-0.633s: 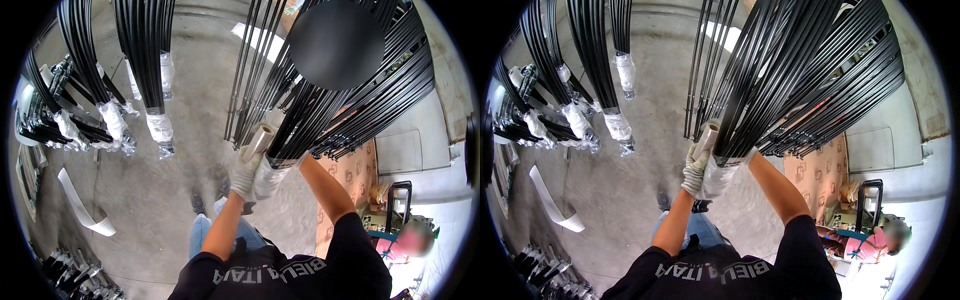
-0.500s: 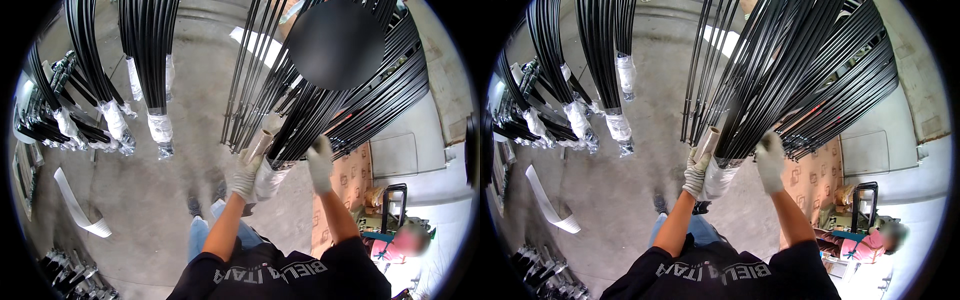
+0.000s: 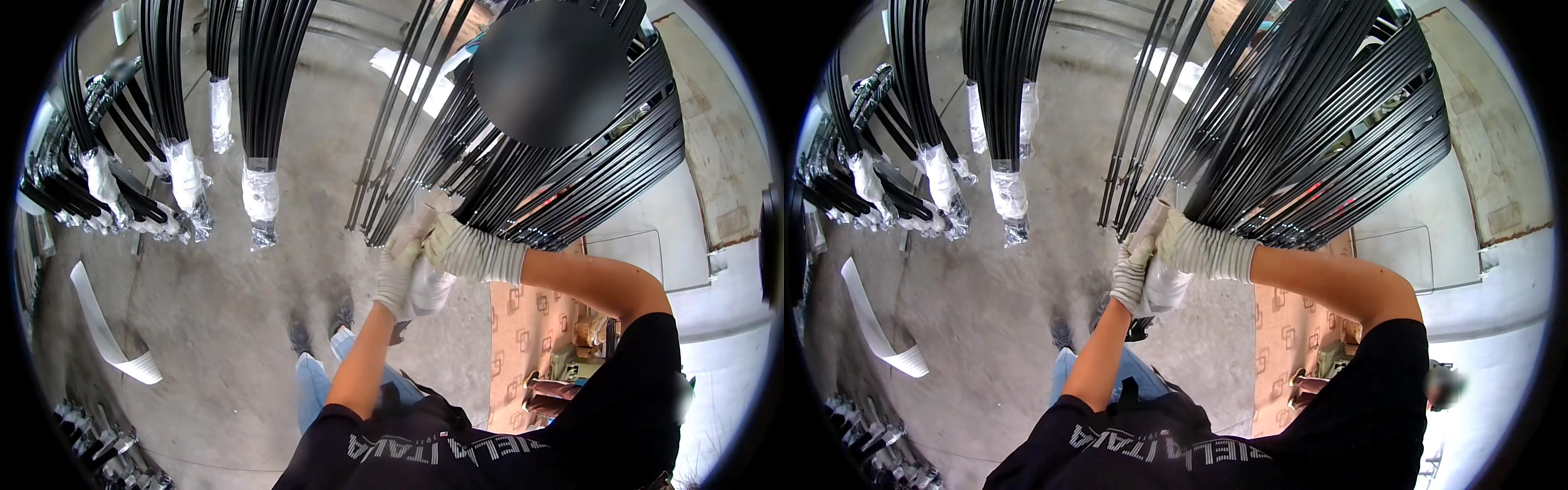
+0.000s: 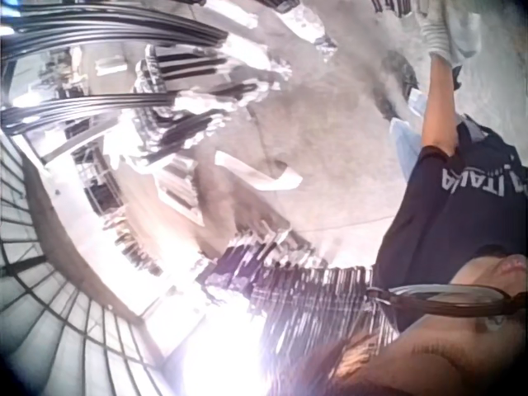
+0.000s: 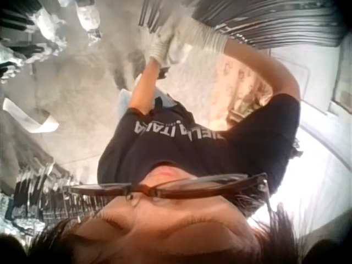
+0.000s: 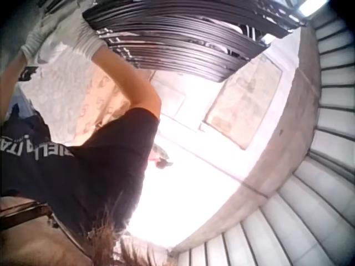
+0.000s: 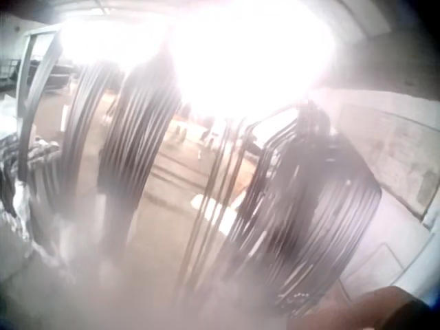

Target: The person wraps the ends of bundles of black metal rods with foam padding and plastic film while they are suspended on a rack.

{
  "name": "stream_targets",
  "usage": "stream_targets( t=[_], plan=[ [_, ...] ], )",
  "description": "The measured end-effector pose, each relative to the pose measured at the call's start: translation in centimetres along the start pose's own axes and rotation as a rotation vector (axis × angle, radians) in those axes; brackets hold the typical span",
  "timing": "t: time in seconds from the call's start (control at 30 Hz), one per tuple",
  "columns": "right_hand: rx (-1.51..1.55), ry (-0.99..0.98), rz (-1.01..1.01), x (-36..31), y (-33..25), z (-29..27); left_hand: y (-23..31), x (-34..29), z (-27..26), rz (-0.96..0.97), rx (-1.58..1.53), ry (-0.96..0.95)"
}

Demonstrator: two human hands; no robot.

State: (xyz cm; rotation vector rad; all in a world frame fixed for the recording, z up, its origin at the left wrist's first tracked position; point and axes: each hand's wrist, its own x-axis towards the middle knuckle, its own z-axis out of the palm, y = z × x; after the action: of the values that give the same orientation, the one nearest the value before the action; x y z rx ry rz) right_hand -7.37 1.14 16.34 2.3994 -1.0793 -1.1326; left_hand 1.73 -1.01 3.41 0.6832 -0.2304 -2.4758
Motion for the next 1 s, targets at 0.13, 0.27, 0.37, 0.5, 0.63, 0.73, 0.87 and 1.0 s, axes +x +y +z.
stream_targets(
  t=[0.13, 0.27, 0.37, 0.5, 0.63, 0.73, 0.87, 1.0],
  plan=[
    [0.023, 0.111, 0.052, -1.3, -1.2, 3.7, 1.1, -1.3, 1.2, -0.067, -0.028, -0.094],
    [0.064, 0.070, 0.022, -1.0, -0.4, 3.4, -2.6, 2.1, -3.6, -0.041, 0.008, -0.268],
    [0.416, -0.072, 0.098, -0.1, 0.4, 2.8, -2.4, 1.2, -4.6, 0.021, -0.012, -0.471],
    [0.632, -0.072, 0.156, 0.9, 0.9, 3.1, -0.9, 0.4, -5.0, 0.172, 0.023, -0.641],
    [0.225, -0.079, 0.143, 0.1, 1.8, 0.0, -0.8, -0.6, -4.9, 0.445, 0.352, -0.632],
    [0.066, 0.255, 0.577, -3.6, 1.3, 1.2, -1.6, -1.3, -4.8, 0.639, 0.645, -0.534],
    [1.335, 0.987, 1.450, -5.5, -8.2, 2.4, -2.2, -2.4, -3.7, 0.585, 0.687, -0.468],
    [2.069, 1.377, 1.675, -0.1, -12.0, 1.3, -2.8, -2.6, -1.0, 0.049, 0.252, -0.458]
  ],
)
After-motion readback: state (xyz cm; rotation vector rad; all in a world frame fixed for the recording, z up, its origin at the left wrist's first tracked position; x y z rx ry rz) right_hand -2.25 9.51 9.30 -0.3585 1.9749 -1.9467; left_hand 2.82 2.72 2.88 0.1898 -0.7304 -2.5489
